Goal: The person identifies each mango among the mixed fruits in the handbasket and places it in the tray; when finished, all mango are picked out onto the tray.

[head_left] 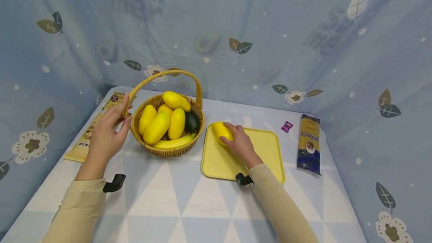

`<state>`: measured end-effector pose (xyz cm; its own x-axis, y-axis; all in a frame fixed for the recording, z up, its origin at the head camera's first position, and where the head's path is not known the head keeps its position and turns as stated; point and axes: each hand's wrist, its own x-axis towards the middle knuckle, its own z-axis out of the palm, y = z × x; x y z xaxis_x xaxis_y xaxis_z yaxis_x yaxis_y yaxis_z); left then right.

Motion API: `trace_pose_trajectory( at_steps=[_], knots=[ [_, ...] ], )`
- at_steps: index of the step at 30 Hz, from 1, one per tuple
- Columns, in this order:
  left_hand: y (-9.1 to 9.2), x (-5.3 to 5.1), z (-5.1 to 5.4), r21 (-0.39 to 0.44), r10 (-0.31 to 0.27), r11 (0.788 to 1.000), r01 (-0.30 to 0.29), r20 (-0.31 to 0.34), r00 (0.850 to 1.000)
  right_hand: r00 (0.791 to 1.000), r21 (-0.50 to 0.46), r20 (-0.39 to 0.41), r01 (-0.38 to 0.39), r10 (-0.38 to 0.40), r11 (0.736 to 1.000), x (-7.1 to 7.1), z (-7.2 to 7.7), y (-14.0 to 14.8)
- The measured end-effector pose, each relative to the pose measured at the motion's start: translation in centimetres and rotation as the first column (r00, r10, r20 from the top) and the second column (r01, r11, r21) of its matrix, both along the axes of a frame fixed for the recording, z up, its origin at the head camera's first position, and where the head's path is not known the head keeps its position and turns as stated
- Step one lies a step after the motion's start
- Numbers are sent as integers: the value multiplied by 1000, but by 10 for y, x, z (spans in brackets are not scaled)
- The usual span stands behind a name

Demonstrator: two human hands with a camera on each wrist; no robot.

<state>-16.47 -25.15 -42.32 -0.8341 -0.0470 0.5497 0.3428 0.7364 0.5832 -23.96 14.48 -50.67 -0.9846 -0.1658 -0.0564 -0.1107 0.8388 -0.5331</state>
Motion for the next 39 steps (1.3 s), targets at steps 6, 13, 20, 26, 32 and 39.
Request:
trace_pose_trajectory(
  at_steps=[6,13,20,26,32,39],
  knots=[
    [0,0,0,4,-3,1000,3,-2,1000,1000,36,-15,5,-4,999,0,1,-5],
    [-1,-1,0,1,-13,1000,13,-20,1000,1000,53,-25,11,-10,999,0,2,-4],
    [-1,-1,-1,1,-4,1000,4,-8,1000,999,38,-45,11,-10,999,1,3,-1],
    [-2,-1,-2,5,-3,1000,3,-8,1000,998,38,-63,4,-2,999,1,5,1],
    [-1,-1,-2,11,-3,1000,3,-6,1000,995,23,-96,-22,25,999,2,9,1],
    [-1,-1,-2,4,0,1000,0,-7,1000,983,5,-169,-71,71,997,3,17,-2]
  ],
)
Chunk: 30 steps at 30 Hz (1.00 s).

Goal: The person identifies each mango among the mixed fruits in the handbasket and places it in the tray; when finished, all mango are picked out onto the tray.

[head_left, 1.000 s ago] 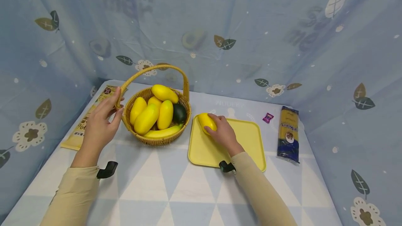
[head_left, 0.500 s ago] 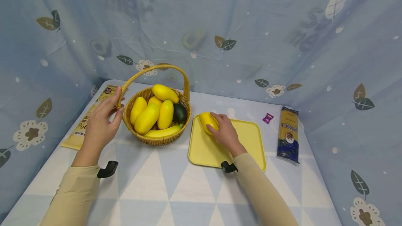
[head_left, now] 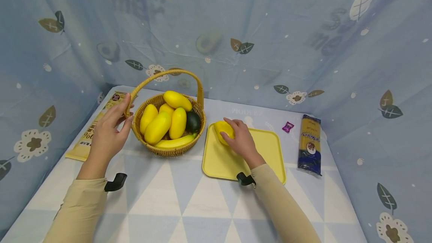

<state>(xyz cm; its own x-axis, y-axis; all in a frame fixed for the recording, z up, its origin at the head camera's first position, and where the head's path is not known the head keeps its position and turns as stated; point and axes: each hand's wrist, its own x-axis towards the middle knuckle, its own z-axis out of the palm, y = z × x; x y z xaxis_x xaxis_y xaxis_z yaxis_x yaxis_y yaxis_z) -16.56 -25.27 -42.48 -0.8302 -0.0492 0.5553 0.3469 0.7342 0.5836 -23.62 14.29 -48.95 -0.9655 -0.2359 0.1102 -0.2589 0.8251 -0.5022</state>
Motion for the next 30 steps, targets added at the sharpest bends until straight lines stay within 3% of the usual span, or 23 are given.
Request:
trace_pose_trajectory(
  at_steps=[5,13,25,30],
  knots=[
    [0,0,1,0,8,1000,-8,8,1000,997,-37,-38,-73,72,997,1,9,-7],
    [1,2,2,8,15,1000,-16,26,1000,978,-122,-20,-207,206,971,-1,27,-29],
    [-1,0,-1,-11,8,1000,-8,-18,1000,903,-124,93,-408,420,905,-12,61,-79],
    [-1,-1,-2,-17,-3,1000,2,-18,1000,882,-54,118,-453,456,890,-19,67,-102]
  ],
)
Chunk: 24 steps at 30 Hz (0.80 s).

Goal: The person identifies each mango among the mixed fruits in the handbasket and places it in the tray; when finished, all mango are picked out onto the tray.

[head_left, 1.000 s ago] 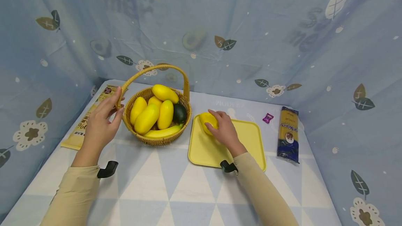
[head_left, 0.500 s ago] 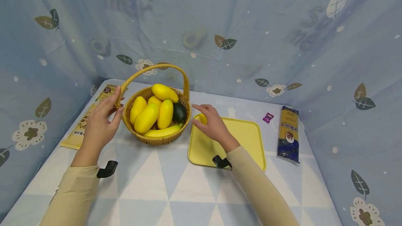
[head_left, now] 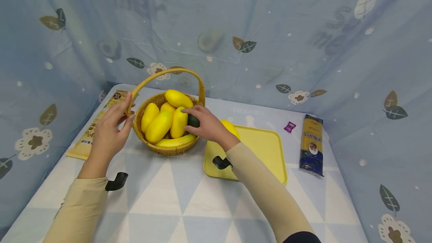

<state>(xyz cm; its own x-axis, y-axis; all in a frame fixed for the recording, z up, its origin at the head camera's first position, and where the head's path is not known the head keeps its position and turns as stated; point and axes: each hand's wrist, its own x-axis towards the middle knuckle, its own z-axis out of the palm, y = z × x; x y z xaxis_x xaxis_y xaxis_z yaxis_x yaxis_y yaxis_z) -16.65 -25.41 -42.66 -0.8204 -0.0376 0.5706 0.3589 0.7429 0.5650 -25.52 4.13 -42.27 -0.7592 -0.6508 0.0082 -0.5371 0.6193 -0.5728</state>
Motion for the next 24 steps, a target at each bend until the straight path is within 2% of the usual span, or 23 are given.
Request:
trace_pose_trajectory(
  at_steps=[7,15,24],
  knots=[
    [-2,0,1,13,-8,1000,8,13,1000,998,78,-33,-56,59,995,-11,-3,-35],
    [0,1,1,43,-16,999,14,43,999,995,121,-2,-94,95,988,-18,-2,-66],
    [-1,0,1,43,-28,999,27,32,999,973,204,16,-228,230,952,-22,-7,-90]
  ],
)
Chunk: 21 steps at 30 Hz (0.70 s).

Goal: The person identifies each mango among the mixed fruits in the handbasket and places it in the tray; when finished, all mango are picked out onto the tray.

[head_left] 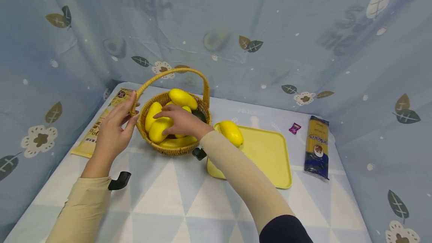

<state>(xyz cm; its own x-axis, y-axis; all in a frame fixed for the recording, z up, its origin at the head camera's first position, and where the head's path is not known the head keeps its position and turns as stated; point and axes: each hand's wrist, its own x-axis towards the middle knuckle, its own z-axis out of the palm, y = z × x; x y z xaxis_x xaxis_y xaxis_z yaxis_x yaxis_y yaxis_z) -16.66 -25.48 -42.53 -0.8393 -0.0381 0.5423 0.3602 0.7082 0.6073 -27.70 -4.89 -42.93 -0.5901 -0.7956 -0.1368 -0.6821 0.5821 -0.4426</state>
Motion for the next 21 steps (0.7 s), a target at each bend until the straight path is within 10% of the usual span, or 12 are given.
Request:
trace_pose_trajectory(
  at_steps=[21],
  knots=[
    [-1,-1,-1,10,-5,1000,5,2,1000,988,158,-102,-99,116,983,3,3,-12]
  ],
)
